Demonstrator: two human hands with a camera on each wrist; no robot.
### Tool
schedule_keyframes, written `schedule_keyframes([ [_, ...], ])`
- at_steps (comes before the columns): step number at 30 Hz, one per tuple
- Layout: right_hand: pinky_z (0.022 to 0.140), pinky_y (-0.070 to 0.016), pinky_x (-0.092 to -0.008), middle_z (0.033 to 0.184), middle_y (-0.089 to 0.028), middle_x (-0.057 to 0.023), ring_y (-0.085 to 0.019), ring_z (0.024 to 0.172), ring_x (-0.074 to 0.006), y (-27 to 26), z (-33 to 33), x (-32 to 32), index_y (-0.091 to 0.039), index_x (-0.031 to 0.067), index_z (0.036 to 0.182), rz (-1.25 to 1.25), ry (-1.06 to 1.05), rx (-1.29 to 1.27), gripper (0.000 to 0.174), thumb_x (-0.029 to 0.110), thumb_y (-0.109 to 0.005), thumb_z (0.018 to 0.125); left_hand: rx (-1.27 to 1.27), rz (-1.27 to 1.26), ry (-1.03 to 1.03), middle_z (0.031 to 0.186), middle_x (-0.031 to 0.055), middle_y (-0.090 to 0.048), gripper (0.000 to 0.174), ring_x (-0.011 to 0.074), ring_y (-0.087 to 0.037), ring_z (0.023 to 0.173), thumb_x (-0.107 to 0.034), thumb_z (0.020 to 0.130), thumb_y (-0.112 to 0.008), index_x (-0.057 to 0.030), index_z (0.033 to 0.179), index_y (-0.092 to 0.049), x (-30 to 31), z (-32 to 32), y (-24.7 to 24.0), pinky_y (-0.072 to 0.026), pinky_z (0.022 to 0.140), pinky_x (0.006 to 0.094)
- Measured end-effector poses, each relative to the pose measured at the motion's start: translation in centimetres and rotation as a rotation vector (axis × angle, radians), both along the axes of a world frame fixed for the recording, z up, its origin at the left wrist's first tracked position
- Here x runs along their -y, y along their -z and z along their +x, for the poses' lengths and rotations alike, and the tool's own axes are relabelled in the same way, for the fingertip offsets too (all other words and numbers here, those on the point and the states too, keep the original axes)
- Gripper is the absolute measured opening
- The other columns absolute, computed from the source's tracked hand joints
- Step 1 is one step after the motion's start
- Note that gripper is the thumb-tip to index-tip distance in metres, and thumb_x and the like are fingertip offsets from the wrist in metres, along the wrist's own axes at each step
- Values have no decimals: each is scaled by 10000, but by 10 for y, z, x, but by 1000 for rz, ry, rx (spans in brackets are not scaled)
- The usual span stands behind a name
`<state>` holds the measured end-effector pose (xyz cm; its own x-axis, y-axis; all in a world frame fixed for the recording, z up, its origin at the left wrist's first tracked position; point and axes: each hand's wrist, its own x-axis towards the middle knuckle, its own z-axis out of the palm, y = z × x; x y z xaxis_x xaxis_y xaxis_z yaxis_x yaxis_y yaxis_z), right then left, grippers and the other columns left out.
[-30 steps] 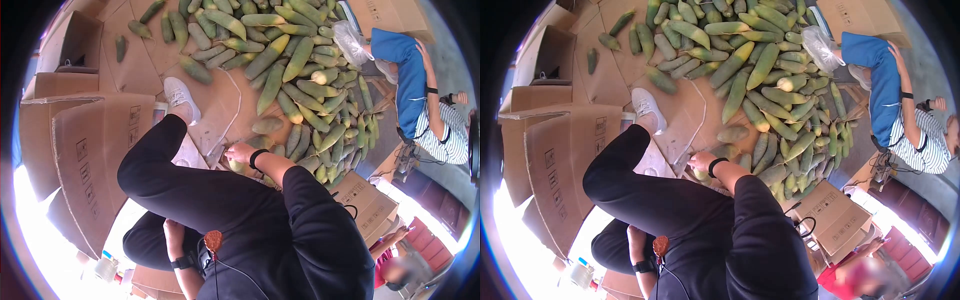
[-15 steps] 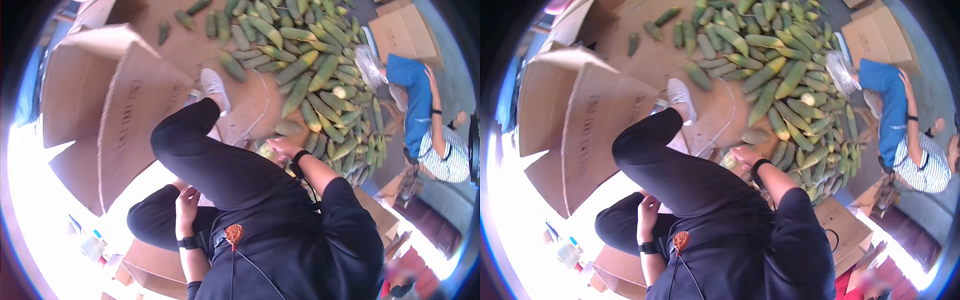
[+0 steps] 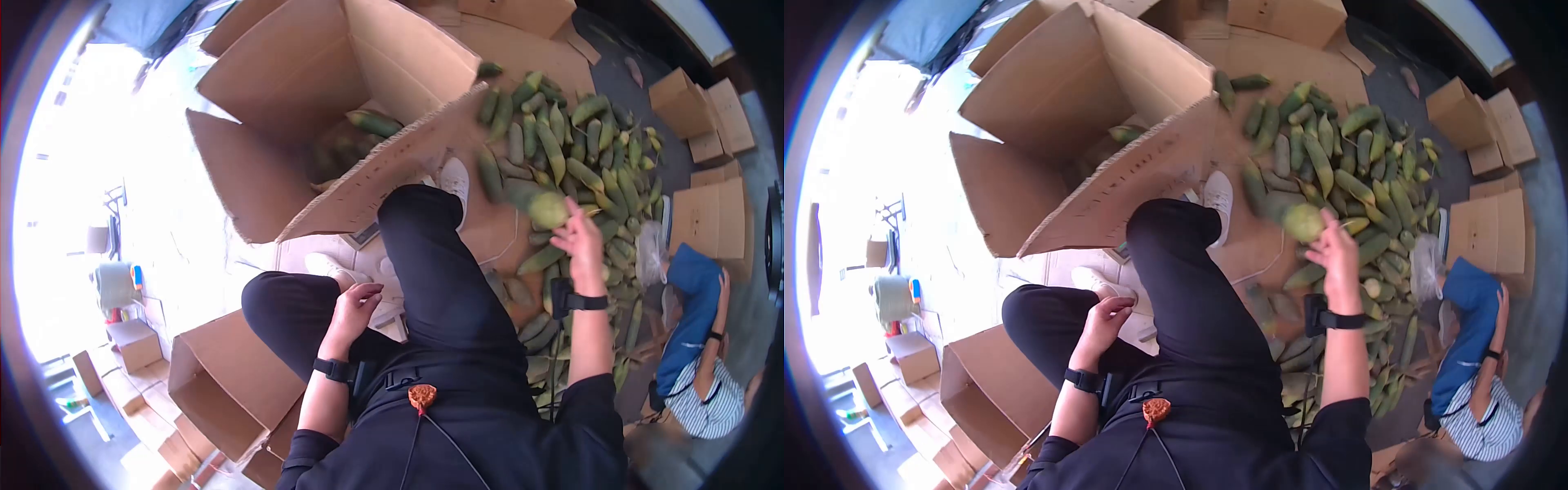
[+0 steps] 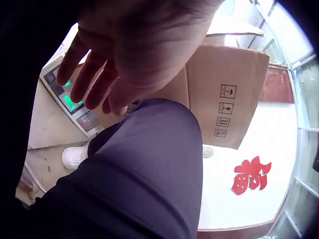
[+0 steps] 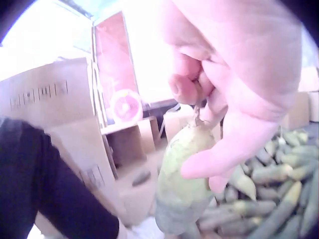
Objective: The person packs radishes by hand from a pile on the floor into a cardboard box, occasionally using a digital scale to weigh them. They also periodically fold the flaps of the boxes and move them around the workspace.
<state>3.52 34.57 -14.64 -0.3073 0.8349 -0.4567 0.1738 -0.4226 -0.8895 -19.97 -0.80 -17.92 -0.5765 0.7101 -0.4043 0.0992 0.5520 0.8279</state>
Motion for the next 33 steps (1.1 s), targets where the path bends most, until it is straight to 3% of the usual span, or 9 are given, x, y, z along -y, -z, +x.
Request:
schedule_keyframes([
  [2,663,-516,-293,1423,-304,-129,-591,850,-205,-58,-19,-11,-424,91,657,138,-79,-179,398,374,-422,936,-10,58,-53,939,137,-627,209,219,-631,823,-73,806,-613,-6,1003,-630,4,-3,8,-504,719,307],
  [8,757,-507,-338,1424,-285,-158,-539,1089,-335,-191,-82,-16,-374,87,666,402,-297,-534,394,332,-326,971,80,347,-452,955,44,-611,293,114,-586,861,25,841,-546,-11,1132,-551,7,-13,7,-460,720,216],
  [12,701,-529,-333,1406,-307,-180,-568,1040,-349,-220,-133,-15,-382,90,668,418,-489,-655,394,351,-356,961,-349,491,-734,1166,84,-494,441,155,-546,963,66,838,-502,-22,1262,-417,5,-23,-42,-459,755,242],
  [18,647,-524,-275,983,-599,-37,-596,759,-157,-205,-241,16,-607,36,1075,312,-661,-355,404,377,-465,911,-978,437,-592,1384,137,-260,561,278,-393,1201,-173,855,-601,-55,1337,-340,1,-44,-106,-412,897,373],
  [21,574,-484,-279,856,-593,-14,-551,744,-124,-176,-293,48,-630,59,982,454,-848,-205,329,332,-461,909,-1196,359,-473,1403,157,-235,570,300,-348,1233,-219,830,-627,-77,1324,-383,-8,-54,-123,-360,964,422],
  [23,598,-468,-386,694,-627,-147,-588,638,-255,-162,-320,67,-626,12,717,941,-1002,91,418,364,-459,867,-1207,344,-428,1407,158,-231,559,305,-324,1249,-215,820,-635,-82,1312,-405,-16,-58,-124,-346,976,427],
  [25,744,-470,-438,790,-629,-198,-615,803,-346,-129,-345,89,-667,27,792,1030,-1089,238,383,340,-452,841,-1198,267,-404,1411,153,-243,431,327,-269,1283,-189,805,-641,-108,1213,-531,-23,-59,-128,-306,1004,446],
  [28,825,-474,-377,1050,-633,-126,-595,1011,-269,-140,-337,109,-657,54,998,918,-1322,448,300,202,-489,799,-1256,60,-256,1382,168,-285,283,343,-240,1297,-154,794,-633,-99,1072,-631,-25,-62,-125,-257,1038,441],
  [33,808,-478,-397,948,-643,-158,-606,931,-313,-125,-328,111,-660,27,922,1017,-1360,391,359,352,-533,840,-1225,199,-336,1367,154,-298,166,321,-270,1281,-84,824,-602,-86,979,-662,-29,-69,-100,-263,1026,423],
])
